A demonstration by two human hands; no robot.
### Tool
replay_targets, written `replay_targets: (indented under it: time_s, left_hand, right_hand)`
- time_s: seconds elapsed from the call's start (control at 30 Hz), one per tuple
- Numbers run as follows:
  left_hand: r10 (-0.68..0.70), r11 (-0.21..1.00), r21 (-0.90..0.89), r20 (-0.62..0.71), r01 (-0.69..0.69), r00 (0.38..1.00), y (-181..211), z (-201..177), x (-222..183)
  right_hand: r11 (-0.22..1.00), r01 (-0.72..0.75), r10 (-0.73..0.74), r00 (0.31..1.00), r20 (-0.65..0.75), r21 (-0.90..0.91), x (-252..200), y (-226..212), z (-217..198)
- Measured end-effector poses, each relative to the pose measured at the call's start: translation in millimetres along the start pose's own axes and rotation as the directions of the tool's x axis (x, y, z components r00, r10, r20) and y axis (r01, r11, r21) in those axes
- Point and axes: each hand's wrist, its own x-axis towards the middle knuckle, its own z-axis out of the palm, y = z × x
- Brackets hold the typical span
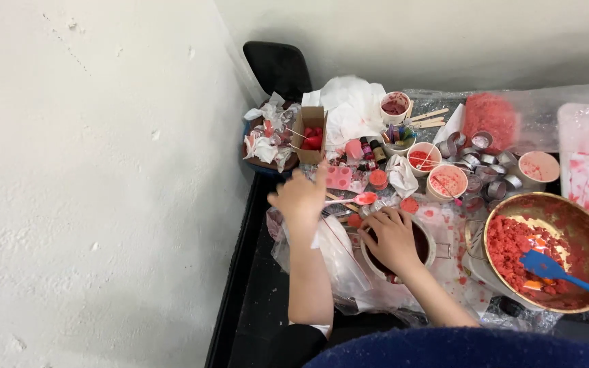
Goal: Preparing red wax and mixing ingredients in a bowl for candle production.
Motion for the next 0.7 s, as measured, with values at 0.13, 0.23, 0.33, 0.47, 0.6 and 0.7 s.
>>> replay_targets:
  time_s: [0.13,0.23,0.33,0.47,0.6,0.7]
  left_hand:
    - [-0.222,0.887,0.415,-0.003,0.203,0.975,-45,5,3]
    - [0.034,0.996,-0.08,0.11,-0.025,0.993,-47,-8,-2]
    - [0.045,0.738,-0.671,0.162,0.077,0.986,-18,-37,-28]
    - [0.25,0.08,-0.994,-0.058,-0.081,0.966,47,-82,-59]
    - [0.307,-0.156,-0.967,-0.242,-0.203,0.92,95,-115,-58]
    - [0.395,-0.131,-0.978,-0.203,-0.163,0.896,117,-120,-47]
  right_hand:
    - [0.998,-0.056,0.056,0.998,0.011,-0.001,2,2,2]
    - [0.997,-0.079,0.078,0.996,0.042,0.019,4,6,1]
    - [0.998,-0.061,0.06,0.997,0.042,0.017,-1,12,0]
    - [0.991,-0.133,0.133,0.991,-0.017,-0.023,-16,32,-2]
    - [0.957,-0.268,0.254,0.959,-0.126,-0.112,-33,43,-2]
    - [0.863,-0.45,0.418,0.891,-0.175,-0.23,-37,40,-5]
